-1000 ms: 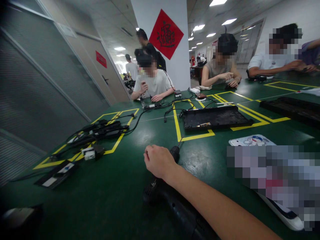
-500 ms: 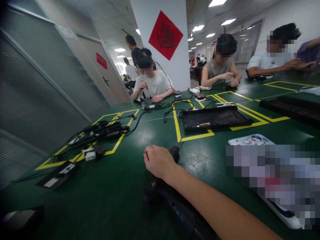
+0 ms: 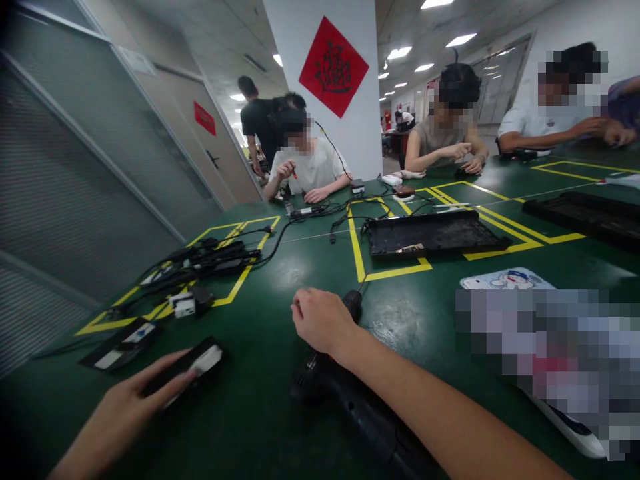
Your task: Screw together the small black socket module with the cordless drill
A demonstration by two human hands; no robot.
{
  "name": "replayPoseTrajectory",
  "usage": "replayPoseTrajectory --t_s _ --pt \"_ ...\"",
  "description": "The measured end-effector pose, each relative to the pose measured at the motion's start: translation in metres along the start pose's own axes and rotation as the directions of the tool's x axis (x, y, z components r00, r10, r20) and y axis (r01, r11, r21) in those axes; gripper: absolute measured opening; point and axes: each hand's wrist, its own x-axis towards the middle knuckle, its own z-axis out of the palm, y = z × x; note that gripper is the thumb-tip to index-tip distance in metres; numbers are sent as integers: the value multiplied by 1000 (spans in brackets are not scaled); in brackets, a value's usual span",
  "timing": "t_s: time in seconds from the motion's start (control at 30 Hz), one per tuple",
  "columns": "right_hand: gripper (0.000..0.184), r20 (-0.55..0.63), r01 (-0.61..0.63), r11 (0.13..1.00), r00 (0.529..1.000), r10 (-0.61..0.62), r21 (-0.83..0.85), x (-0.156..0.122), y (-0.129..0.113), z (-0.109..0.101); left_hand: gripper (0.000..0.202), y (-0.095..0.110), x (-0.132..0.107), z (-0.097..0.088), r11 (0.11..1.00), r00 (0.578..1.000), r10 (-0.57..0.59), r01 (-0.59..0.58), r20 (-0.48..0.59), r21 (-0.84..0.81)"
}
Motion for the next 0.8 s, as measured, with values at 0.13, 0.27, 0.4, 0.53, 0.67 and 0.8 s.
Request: replayPoseTrajectory --t_s 0.13,0.27,0.4,0.53,0.67,0.8 --pt "14 -21 -28 1000 999 28 0 0 -1 -1 52 69 58 28 926 934 335 -300 128 -231" --pt "14 -91 -129 991 988 127 -22 -1 -2 -2 49 138 107 59 819 812 534 -428 234 -383" --pt "24 -161 -261 964 955 248 -59 -1 2 -4 49 170 135 87 712 675 677 -499 294 -494" --pt "35 -158 -334 938 935 317 -97 7 18 -9 47 175 144 100 652 631 738 -575 239 -495" --pt "30 -47 -313 944 950 310 -102 18 37 -7 48 173 146 101 640 621 751 -604 223 -474" --pt "22 -22 -329 936 944 328 -125 23 44 -3 48 175 145 101 634 609 758 -602 234 -486"
